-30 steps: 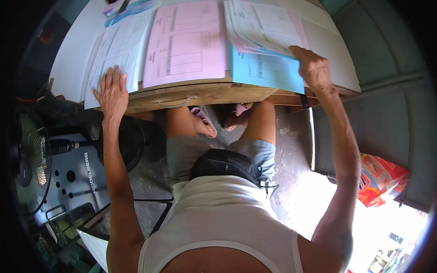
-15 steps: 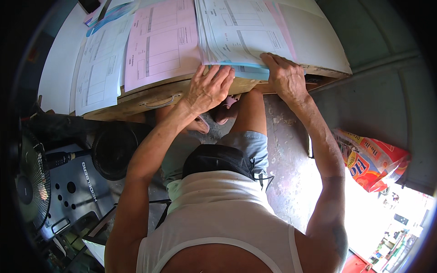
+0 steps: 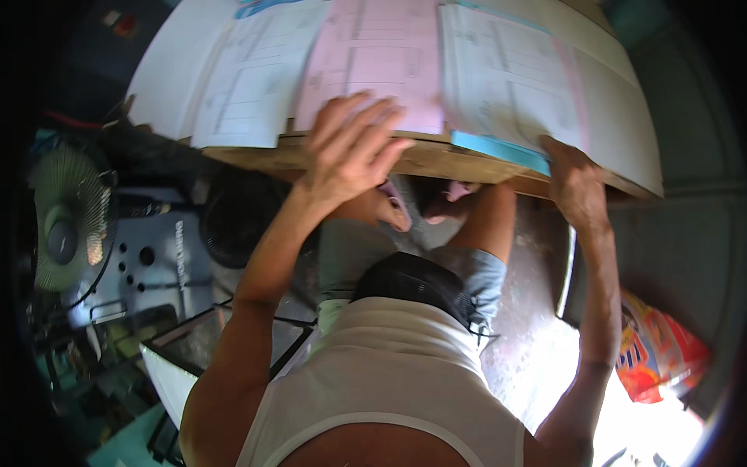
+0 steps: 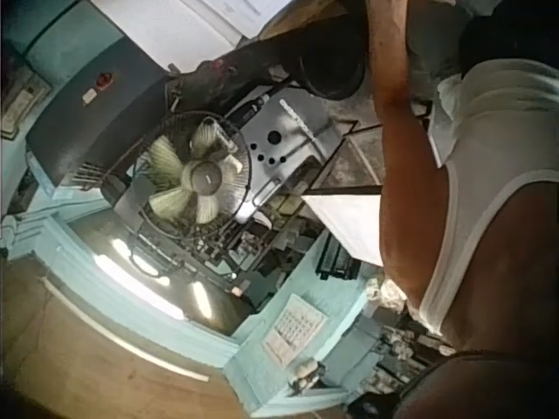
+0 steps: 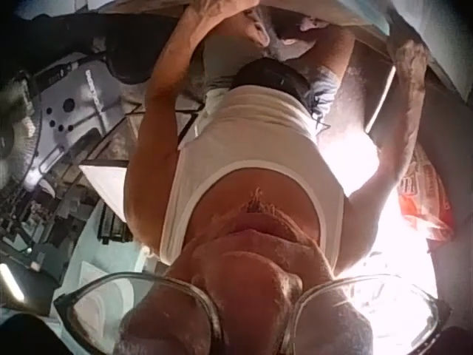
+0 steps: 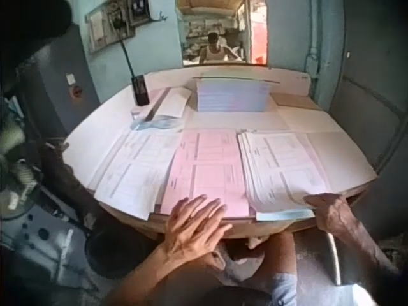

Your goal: Manually sorting and stacking different colored paper forms on a desk.

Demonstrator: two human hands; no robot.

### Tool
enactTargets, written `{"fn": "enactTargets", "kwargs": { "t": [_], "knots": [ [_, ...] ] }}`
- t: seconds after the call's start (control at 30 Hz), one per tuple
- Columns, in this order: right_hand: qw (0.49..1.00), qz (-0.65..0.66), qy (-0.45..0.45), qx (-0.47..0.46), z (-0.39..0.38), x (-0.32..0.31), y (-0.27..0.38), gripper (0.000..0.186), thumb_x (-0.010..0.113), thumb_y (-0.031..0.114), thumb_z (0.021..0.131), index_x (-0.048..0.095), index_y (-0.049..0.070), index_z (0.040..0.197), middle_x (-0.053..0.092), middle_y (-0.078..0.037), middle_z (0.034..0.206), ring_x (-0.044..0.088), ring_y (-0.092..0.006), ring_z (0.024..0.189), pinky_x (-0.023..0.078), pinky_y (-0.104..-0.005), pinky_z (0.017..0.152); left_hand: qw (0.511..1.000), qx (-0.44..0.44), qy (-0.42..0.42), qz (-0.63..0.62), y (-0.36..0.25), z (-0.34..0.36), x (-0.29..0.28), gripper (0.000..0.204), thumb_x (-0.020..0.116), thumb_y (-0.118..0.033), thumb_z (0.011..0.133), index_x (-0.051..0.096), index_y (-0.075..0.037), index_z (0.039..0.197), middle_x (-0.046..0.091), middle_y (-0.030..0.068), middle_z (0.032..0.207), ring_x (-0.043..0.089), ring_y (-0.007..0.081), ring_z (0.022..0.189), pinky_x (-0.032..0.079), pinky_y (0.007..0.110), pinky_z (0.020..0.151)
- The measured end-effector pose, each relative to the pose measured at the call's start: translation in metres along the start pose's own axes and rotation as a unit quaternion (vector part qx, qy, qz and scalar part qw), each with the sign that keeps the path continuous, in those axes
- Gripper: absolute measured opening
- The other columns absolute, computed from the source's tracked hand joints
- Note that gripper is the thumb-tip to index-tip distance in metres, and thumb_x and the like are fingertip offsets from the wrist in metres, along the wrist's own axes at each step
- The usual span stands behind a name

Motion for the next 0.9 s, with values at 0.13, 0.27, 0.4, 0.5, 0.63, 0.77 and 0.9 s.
{"fn": "enactTargets", "kwargs": {
  "t": [0.13, 0.27, 0.4, 0.5, 0.63, 0.77, 0.9],
  "knots": [
    [0.997, 0.055, -0.003, 0.059, 0.009, -0.002, -0.007, 0.020, 0.063, 0.003, 0.094, 0.067, 0.001, 0.114, 0.070, -0.021, 0.085, 0.070, -0.0367, 0.074, 0.055, -0.0446, 0.070, 0.968, -0.132, 0.150, 0.155, 0.124, -0.067, -0.094, 0.082, 0.076, -0.050, 0.083, 0.049, -0.001, 0.143, 0.051, 0.0225, 0.144, 0.047, 0.0373, 0.135, 0.039, 0.052, 0.108],
    [0.976, 0.111, 0.074, 0.174, 0.016, 0.002, -0.024, 0.023, 0.060, 0.012, 0.099, 0.065, 0.002, 0.119, 0.068, -0.024, 0.087, 0.066, -0.0411, 0.080, 0.052, -0.0441, 0.074, 0.909, -0.117, 0.272, 0.294, 0.181, -0.131, -0.150, 0.066, 0.076, -0.043, 0.085, 0.058, -0.006, 0.137, 0.058, 0.0121, 0.141, 0.047, 0.0327, 0.138, 0.037, 0.056, 0.109],
    [0.983, 0.082, 0.027, 0.163, 0.021, -0.007, -0.032, 0.022, 0.062, 0.011, 0.097, 0.064, -0.001, 0.115, 0.065, -0.021, 0.075, 0.065, -0.0341, 0.067, 0.051, -0.0407, 0.069, 0.963, -0.084, 0.130, 0.221, 0.148, -0.093, -0.137, 0.014, 0.069, -0.002, 0.088, 0.074, -0.005, 0.101, 0.075, 0.0049, 0.101, 0.068, 0.0264, 0.104, 0.051, 0.043, 0.094],
    [0.974, 0.109, -0.023, 0.197, 0.024, -0.008, -0.052, 0.029, 0.064, 0.016, 0.096, 0.064, 0.000, 0.121, 0.068, -0.020, 0.085, 0.065, -0.0303, 0.079, 0.051, -0.0399, 0.078, 0.987, -0.077, 0.077, 0.114, 0.126, -0.059, -0.096, 0.029, 0.066, 0.008, 0.084, 0.072, -0.005, 0.109, 0.074, 0.0094, 0.102, 0.069, 0.0259, 0.096, 0.057, 0.037, 0.080],
    [0.953, 0.178, -0.099, 0.223, 0.031, -0.015, -0.081, 0.039, 0.066, 0.020, 0.095, 0.064, 0.003, 0.130, 0.072, -0.016, 0.105, 0.064, -0.0255, 0.097, 0.049, -0.0396, 0.090, 0.984, 0.011, 0.136, 0.112, 0.092, -0.028, -0.026, 0.042, 0.065, 0.011, 0.080, 0.069, -0.005, 0.119, 0.070, 0.0112, 0.112, 0.069, 0.0268, 0.090, 0.060, 0.037, 0.079],
    [0.932, 0.199, -0.108, 0.282, 0.047, -0.026, -0.084, 0.037, 0.066, 0.022, 0.095, 0.066, 0.004, 0.128, 0.074, -0.013, 0.101, 0.065, -0.0207, 0.093, 0.049, -0.0367, 0.088, 0.961, 0.082, 0.250, 0.082, 0.070, -0.030, 0.020, 0.041, 0.064, 0.003, 0.082, 0.067, -0.003, 0.123, 0.063, 0.0110, 0.129, 0.067, 0.0253, 0.101, 0.060, 0.036, 0.088],
    [0.944, 0.159, -0.147, 0.251, 0.084, -0.036, -0.071, 0.035, 0.064, 0.025, 0.096, 0.068, 0.004, 0.123, 0.073, -0.016, 0.095, 0.066, -0.0217, 0.085, 0.051, -0.0359, 0.081, 0.952, 0.106, 0.282, 0.060, 0.065, -0.040, 0.018, 0.038, 0.062, -0.003, 0.086, 0.067, 0.001, 0.123, 0.060, 0.0103, 0.136, 0.062, 0.0269, 0.117, 0.055, 0.039, 0.099]
  ]
}}
Point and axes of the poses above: each hand's wrist, its own z-axis towards the middle knuckle, its own x-axis out of the palm, y = z × x, the point moved 6 cm from there along z, towards the middle knuckle
